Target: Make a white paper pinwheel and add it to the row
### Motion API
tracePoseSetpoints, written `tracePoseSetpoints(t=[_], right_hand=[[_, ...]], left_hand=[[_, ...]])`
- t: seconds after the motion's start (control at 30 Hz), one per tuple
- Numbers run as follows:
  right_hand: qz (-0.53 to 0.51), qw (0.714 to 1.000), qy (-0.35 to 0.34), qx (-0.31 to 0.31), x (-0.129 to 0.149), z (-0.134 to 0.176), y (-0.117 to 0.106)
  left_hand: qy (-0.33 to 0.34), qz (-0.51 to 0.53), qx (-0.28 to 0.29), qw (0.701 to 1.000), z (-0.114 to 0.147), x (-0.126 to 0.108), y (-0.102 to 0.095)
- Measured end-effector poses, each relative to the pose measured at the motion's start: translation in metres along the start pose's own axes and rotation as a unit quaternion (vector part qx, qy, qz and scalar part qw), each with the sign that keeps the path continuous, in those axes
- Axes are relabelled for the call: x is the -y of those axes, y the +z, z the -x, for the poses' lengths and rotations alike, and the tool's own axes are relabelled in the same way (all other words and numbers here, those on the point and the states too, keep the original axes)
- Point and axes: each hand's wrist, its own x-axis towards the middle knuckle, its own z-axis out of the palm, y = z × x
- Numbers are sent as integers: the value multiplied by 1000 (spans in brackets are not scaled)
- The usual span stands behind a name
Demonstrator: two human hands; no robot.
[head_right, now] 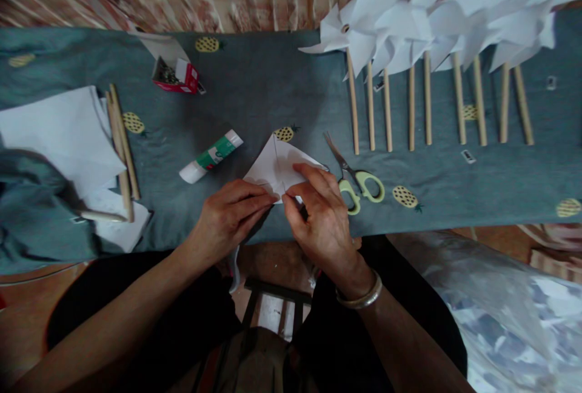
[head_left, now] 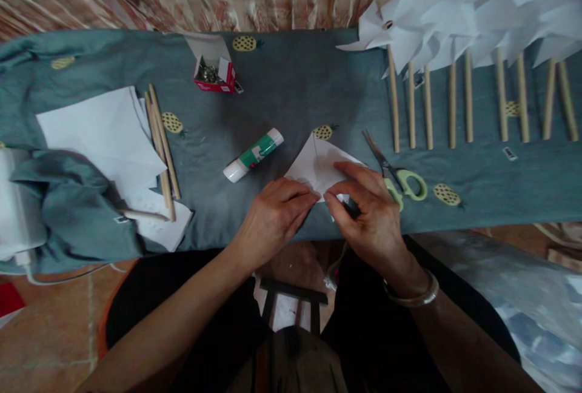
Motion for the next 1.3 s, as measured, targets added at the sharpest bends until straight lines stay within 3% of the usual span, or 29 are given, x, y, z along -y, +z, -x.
tracePoseSetpoints(t=[0.4, 0.6, 1.1, 1.3], right_hand=[[6, 1000, -18, -6, -1, 1, -1], [40, 997, -71, -5, -5, 5, 4], [154, 981, -110, 33, 6, 10, 14], [80, 993, -84, 28, 1, 8, 8]], left_hand=[[-17, -9, 11, 1000, 1, 0, 0], [-10, -11, 8, 1000, 1, 1, 1], [-11, -20, 3, 1000, 2, -2, 2], [-4, -50, 5, 999, 2, -2, 3]])
